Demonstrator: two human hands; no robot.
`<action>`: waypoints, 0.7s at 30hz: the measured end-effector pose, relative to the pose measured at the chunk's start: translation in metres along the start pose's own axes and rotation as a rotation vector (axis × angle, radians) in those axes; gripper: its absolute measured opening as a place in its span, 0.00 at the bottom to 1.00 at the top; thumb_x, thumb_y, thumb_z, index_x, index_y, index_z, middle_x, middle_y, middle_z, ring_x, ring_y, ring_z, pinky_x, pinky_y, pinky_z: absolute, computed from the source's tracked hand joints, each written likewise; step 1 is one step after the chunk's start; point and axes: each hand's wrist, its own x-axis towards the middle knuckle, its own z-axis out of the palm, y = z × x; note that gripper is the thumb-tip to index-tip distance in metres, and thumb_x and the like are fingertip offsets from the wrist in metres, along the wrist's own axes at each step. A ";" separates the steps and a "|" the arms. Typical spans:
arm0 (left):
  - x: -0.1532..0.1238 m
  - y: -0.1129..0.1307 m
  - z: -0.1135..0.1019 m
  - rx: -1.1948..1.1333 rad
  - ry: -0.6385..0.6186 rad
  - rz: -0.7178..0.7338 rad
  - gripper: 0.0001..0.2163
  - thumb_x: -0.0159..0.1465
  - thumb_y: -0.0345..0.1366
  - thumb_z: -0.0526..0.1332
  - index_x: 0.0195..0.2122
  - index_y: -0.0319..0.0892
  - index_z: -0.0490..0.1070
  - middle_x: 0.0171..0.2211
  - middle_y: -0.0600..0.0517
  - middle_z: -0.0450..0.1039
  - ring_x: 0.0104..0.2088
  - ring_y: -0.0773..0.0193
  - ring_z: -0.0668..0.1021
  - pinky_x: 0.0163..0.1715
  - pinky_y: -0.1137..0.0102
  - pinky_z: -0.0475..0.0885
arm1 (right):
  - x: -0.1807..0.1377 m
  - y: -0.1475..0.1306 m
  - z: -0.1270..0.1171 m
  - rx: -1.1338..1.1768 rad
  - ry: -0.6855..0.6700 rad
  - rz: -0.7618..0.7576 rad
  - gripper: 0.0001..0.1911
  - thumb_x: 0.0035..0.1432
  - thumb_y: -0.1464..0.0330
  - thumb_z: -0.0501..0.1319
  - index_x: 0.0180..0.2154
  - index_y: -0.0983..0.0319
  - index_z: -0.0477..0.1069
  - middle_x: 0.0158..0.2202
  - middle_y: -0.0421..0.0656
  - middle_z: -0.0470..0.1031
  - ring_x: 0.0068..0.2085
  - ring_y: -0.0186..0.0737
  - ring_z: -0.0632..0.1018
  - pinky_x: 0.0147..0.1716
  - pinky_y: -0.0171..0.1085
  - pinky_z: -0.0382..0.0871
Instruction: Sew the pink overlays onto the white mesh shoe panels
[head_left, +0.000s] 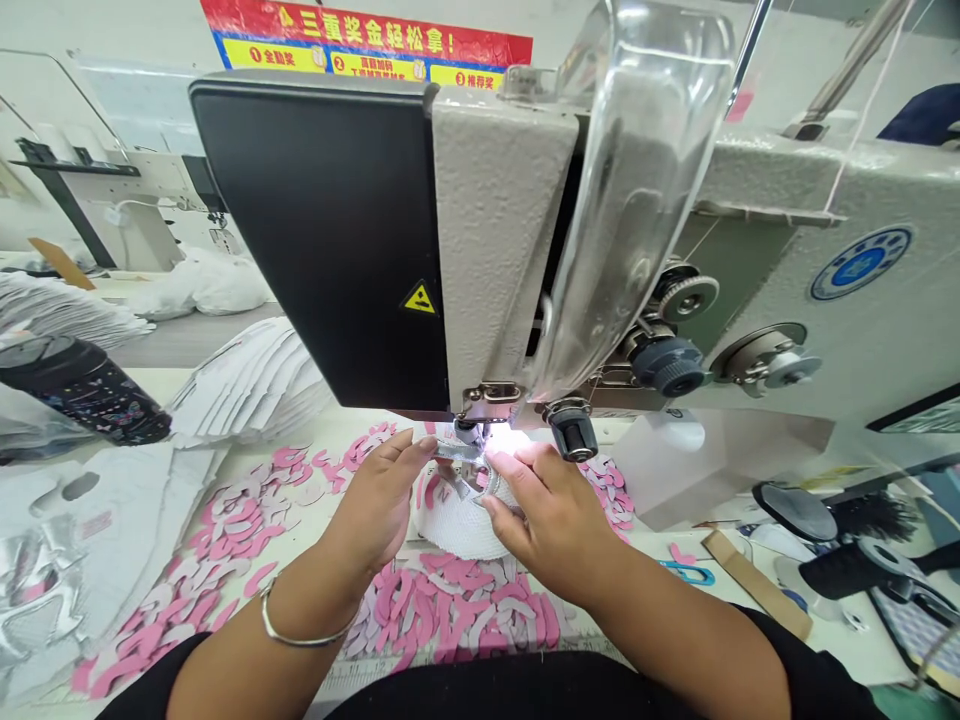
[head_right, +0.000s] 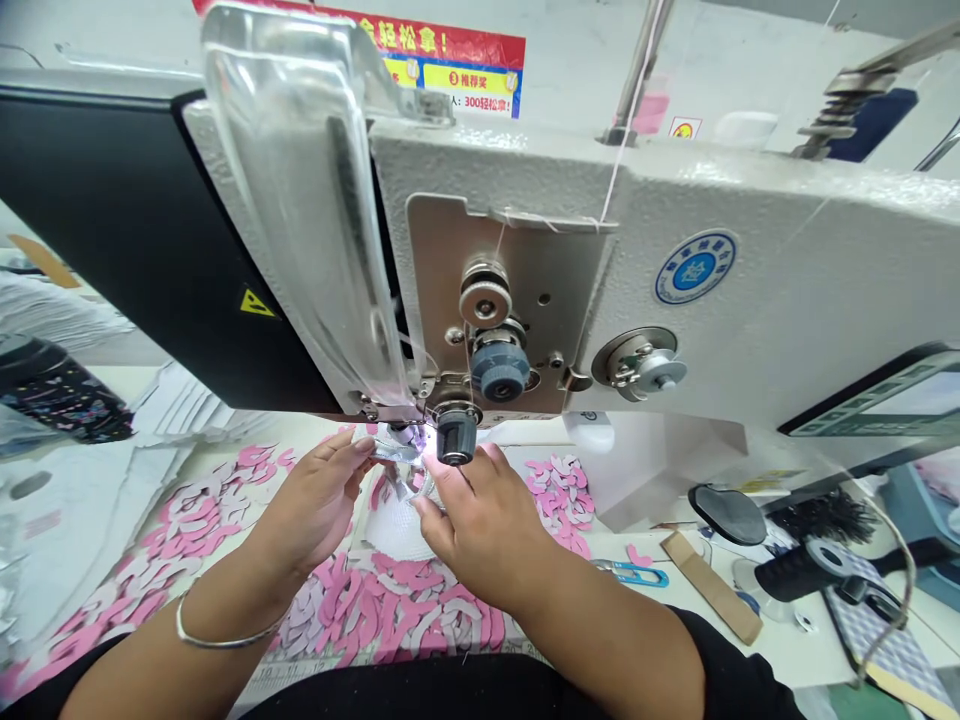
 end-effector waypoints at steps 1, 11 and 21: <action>0.001 0.000 0.000 -0.006 -0.003 0.002 0.08 0.63 0.42 0.65 0.33 0.44 0.77 0.33 0.53 0.76 0.38 0.61 0.75 0.46 0.68 0.69 | -0.003 0.000 0.002 0.018 0.020 0.005 0.19 0.66 0.64 0.57 0.55 0.66 0.71 0.41 0.51 0.73 0.45 0.49 0.74 0.43 0.48 0.76; 0.006 -0.013 -0.004 0.116 -0.034 0.035 0.14 0.67 0.47 0.59 0.32 0.43 0.72 0.29 0.55 0.70 0.31 0.66 0.69 0.34 0.71 0.65 | -0.016 0.002 0.014 0.221 0.138 -0.042 0.20 0.59 0.73 0.62 0.54 0.62 0.70 0.45 0.49 0.70 0.46 0.45 0.72 0.45 0.45 0.74; -0.001 0.004 -0.010 0.682 -0.108 0.245 0.10 0.64 0.44 0.62 0.36 0.46 0.80 0.36 0.49 0.74 0.40 0.56 0.73 0.42 0.67 0.66 | -0.014 0.004 0.011 0.234 0.136 -0.043 0.18 0.60 0.72 0.62 0.52 0.64 0.72 0.45 0.49 0.70 0.46 0.44 0.72 0.46 0.45 0.73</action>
